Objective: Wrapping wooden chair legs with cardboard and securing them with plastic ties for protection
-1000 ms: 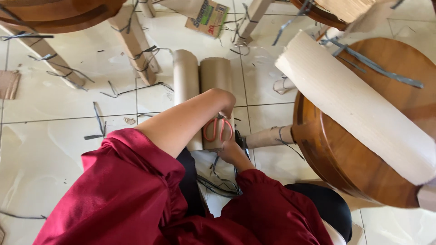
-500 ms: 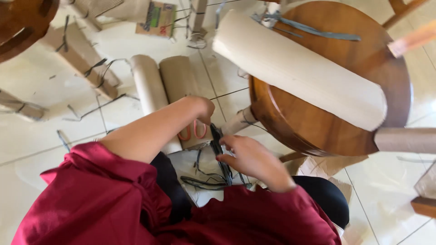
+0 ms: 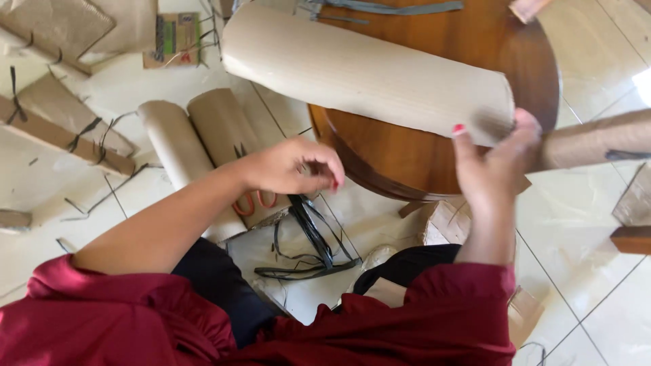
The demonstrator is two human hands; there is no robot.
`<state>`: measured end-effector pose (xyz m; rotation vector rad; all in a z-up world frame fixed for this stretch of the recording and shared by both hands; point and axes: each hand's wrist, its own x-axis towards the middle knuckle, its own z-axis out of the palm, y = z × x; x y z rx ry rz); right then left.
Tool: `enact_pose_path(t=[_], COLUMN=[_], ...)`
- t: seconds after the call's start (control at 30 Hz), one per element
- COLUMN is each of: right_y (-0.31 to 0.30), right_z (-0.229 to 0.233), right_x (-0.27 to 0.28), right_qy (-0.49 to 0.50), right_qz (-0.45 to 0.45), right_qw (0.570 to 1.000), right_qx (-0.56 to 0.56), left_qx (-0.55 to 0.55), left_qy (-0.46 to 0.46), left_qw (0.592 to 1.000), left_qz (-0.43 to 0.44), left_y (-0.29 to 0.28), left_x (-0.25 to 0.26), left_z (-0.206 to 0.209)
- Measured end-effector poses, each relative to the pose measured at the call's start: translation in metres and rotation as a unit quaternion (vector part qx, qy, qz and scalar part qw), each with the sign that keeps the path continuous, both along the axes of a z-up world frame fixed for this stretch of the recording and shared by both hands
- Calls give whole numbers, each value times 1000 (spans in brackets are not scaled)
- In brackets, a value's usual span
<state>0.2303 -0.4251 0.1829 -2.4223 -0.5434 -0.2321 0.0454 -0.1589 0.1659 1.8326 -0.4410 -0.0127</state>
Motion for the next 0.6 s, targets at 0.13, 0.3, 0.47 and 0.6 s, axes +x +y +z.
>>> enact_pose_path(t=[0.13,0.3,0.47,0.6], right_y=[3,2,-2,-30], right_z=[-9,-43,-11,0], right_x=[9,33,0,-18], right_qy=[28,51,161,172], right_qz=[30,-16,34,209], right_qw=[998,987,915,846], right_qx=[47,153,369,459], left_qx=[5,96,195,319], left_qy=[-76,-99,-105,-227], left_qw=[991,975,960,912], left_qz=[112,175,169,126], left_y=[-6,-9,-20,-22], left_x=[-3,-15,-19,-27], left_z=[13,7,1,-12])
